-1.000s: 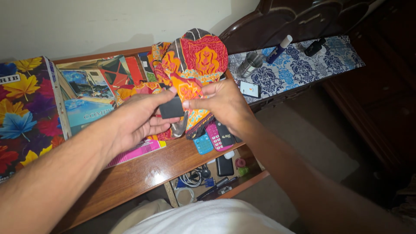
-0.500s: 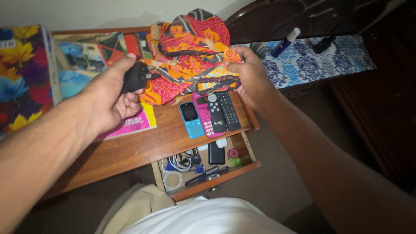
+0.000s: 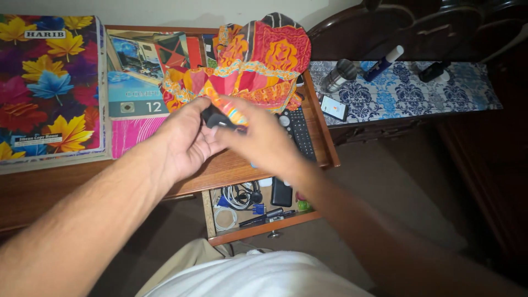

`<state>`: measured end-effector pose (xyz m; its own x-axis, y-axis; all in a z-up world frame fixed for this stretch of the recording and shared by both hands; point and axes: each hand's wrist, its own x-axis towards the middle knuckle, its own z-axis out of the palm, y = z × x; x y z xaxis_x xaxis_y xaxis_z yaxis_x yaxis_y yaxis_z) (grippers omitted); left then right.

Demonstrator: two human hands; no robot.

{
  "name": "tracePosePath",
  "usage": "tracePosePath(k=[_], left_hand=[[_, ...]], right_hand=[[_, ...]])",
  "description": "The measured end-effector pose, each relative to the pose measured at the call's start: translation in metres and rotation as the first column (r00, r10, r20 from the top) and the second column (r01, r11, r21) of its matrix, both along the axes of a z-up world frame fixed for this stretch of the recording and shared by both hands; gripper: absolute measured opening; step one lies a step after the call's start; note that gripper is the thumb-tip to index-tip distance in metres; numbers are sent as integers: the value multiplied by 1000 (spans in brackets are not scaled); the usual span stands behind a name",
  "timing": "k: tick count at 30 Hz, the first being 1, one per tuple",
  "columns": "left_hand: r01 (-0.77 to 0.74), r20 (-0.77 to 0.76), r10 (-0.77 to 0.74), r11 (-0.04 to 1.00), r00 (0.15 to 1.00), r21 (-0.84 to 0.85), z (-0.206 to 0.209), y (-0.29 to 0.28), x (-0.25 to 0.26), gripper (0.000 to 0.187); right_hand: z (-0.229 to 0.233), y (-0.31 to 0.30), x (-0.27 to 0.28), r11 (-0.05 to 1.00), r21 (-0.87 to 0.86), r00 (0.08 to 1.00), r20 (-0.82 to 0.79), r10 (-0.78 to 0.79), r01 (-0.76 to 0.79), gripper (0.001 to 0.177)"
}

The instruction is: Organizing and cleaning electronic devices and accessories on a desk.

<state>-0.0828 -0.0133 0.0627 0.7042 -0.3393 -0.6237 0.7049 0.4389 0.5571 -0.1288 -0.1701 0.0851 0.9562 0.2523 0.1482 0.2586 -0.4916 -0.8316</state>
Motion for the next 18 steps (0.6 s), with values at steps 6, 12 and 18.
tracePosePath(k=[6,12,18], left_hand=[[195,25,-197,979,980,59,-5,7,3,36],[180,-80,-177,983,981,35,8,5,-9,38],[260,-69,-261,965,963,-16,2,14,-12,32]], right_hand=[[20,13,-17,949,-259,982,108,-157,180,44],[24,17,-30,922,-300,968,124,-217,245,31],[-1,14,-34,978,-169,989,95,-110,125,44]])
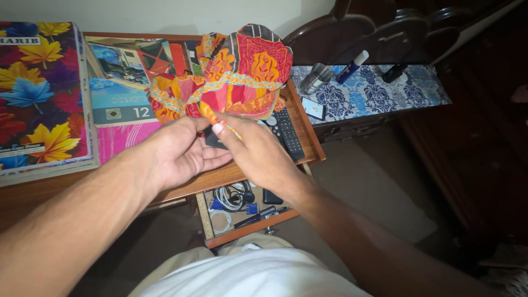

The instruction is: Organizing and cleaning electronic devices and accessories on a desk.

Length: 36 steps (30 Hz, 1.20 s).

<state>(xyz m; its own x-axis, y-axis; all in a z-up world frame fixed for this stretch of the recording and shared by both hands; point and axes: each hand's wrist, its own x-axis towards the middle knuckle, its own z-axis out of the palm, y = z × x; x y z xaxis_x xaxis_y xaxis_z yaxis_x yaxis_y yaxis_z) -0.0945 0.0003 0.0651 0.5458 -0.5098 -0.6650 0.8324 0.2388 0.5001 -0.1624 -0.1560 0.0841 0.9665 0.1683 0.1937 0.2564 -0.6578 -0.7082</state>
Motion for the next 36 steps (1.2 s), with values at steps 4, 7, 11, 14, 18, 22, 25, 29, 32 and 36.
tracePosePath(k=[4,7,11,14,18,22,25,29,32,36], left_hand=[[14,47,-11,999,999,-53,2,2,-4,29],[-163,15,167,978,986,-128,-13,5,5,30],[-245,19,249,962,968,-118,-11,8,6,32],[-176,-9,176,982,984,-66,4,7,-2,36],[-97,33,97,995,995,2,1,2,-3,37],[-192,54,191,981,980,12,9,-10,-1,30],[-312,55,310,950,949,29,11,-19,5,29],[-433,99,424,896,900,103,19,-29,11,38],[-527,149,509,839,848,137,27,-43,8,37],[-591,273,563,807,780,21,36,-63,-8,43]], right_hand=[[1,3,-1,1000,-26,998,-65,0,-2,56],[0,10,-4,987,-128,993,49,106,-99,58],[-1,4,-1,976,-95,976,78,204,-197,54],[-10,-11,11,979,-49,979,39,201,-199,49],[-19,-32,32,965,242,949,-269,163,-97,49],[-26,-62,47,857,516,890,-396,227,11,47],[-26,-84,60,811,557,872,-472,132,179,47],[-22,-100,78,613,708,778,-585,230,351,27],[-33,-102,104,531,780,769,-550,327,332,22],[-40,-82,158,472,870,775,-395,493,143,24]])
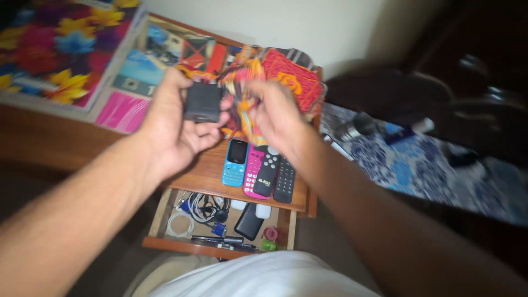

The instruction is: Organizing and cleaning electronic devices and accessories on a desk.

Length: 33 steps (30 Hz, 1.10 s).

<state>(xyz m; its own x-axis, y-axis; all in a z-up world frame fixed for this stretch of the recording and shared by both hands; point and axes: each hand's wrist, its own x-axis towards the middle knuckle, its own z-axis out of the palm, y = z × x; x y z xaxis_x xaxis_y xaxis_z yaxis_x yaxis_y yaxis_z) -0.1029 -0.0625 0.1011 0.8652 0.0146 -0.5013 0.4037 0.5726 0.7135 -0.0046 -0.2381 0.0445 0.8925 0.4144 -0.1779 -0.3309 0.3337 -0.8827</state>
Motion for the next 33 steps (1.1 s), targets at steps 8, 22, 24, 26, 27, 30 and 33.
tracePosePath(k=[8,22,24,26,27,30,33], left_hand=[[-109,-138,113,993,984,37,-7,-29,-44,37],[-4,-182,29,991,983,137,-26,-35,-26,28],[30,-181,12,974,983,227,-23,-34,-13,36],[33,-182,7,976,983,217,-18,-34,2,36],[20,-180,18,978,983,209,-14,-33,9,38],[-86,-166,102,991,981,105,-22,-32,38,35],[-56,-139,63,997,988,53,-43,-25,69,40]], right_hand=[[41,6,15,960,-261,965,210,160,-102,24],[-103,-78,103,873,-385,798,-401,-450,298,37],[-91,-72,107,909,-319,821,-417,-389,269,27],[-47,-57,76,913,-306,868,-334,-367,268,22],[-25,-47,62,923,-292,912,-246,-327,251,17],[9,-22,20,910,-364,980,102,-173,199,16],[18,-12,-7,843,-488,855,514,69,225,23]])
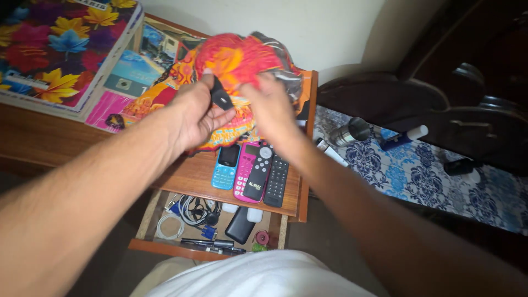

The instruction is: Organizing and cleaning electronic devices and accessories on a desk.

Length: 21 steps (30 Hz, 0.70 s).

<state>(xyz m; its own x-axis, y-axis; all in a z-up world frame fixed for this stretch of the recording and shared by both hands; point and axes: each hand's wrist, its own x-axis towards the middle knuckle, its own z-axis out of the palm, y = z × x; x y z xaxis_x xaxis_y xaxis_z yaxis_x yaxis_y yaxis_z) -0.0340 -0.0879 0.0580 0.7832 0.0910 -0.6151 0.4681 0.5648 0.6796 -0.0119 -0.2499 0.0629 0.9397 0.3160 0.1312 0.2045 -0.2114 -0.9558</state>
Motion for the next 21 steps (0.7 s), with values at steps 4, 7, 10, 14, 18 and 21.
tracePosePath(k=[4,7,10,14,18,21], left_hand=[[13,69,-2,987,998,-160,-5,10,22,41],[81,33,-79,994,996,-72,12,5,19,37],[201,8,-202,978,979,57,33,-5,11,32],[147,8,-148,986,989,81,39,-10,20,29],[64,32,-62,997,998,-47,29,-5,35,30],[0,-22,-3,994,1000,-109,14,-1,42,29]], right_hand=[[14,4,-21,982,-169,969,216,116,-80,31],[15,3,-18,977,-136,961,204,188,-162,38],[8,2,-1,971,-103,920,312,239,-218,42],[19,7,9,958,-285,982,172,82,-30,43],[21,4,8,932,-361,975,218,44,39,35],[15,1,5,921,-389,945,288,154,-31,29]])
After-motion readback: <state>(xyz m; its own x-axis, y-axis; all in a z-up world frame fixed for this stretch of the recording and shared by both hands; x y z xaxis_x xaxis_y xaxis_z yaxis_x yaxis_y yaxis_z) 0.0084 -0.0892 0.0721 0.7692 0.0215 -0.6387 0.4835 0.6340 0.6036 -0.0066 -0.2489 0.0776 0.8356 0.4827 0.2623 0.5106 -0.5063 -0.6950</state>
